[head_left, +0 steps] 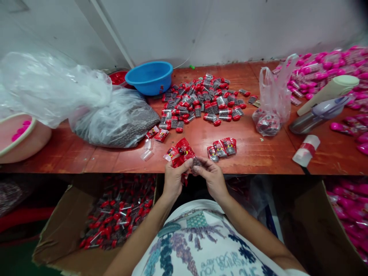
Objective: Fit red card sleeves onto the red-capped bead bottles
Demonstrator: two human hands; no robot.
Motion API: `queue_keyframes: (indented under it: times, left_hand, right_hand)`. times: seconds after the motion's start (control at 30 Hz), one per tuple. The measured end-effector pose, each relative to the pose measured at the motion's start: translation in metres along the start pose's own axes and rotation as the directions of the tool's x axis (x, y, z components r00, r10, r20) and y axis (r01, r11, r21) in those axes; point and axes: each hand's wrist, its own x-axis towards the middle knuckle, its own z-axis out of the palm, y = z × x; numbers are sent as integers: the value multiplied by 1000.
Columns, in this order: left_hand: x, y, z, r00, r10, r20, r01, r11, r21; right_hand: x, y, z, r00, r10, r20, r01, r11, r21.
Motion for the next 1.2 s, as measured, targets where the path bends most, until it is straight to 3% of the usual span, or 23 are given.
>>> queue_keyframes:
  times: [0.13, 0.23, 0.3, 0.47, 0.57, 0.73, 0.87, 1.0, 1.2]
  left_hand:
    - [-3, -2, 2, 998, 10, -59, -9, 1000, 19]
    - [-5, -3, 7, 996, 33, -81, -31, 999, 17]
    - [-6, -3, 9, 996, 41, -84, -40, 999, 21]
    - [-5, 3, 7, 999, 10, -44, -9, 999, 32]
    - [-3, 5, 2, 999, 28, -42, -24, 996, 83]
    - [-5, 2, 1, 977, 192, -94, -173, 969, 177]
    - [-6, 1, 2, 994, 88, -59, -86, 996, 30]
    - [-3, 4, 0, 998, -37, 58, 33, 998, 62]
    - [-5, 2, -1, 999, -19, -28, 23, 990, 143]
  right_hand:
    - [-2, 6, -1, 992, -119, -43, 112, 985, -128]
    - [-4, 12, -3, 953, -294, -67, 248, 891, -380]
    - [-5, 14, -4, 935, -350, -66, 282, 841, -461]
    - [-1, 8, -6, 984, -167, -62, 153, 970, -186]
    - [-1, 6, -5, 996, -86, -32, 82, 989, -125]
    - [-5, 6, -1, 985, -140, -103, 115, 968, -223]
    - [-4, 4, -2, 997, -65, -31, 62, 995, -84]
    - [-1, 6, -5, 1000, -9, 27, 9, 1000, -10]
    - [-3, 13, -4, 994, -104, -23, 101, 988, -120]
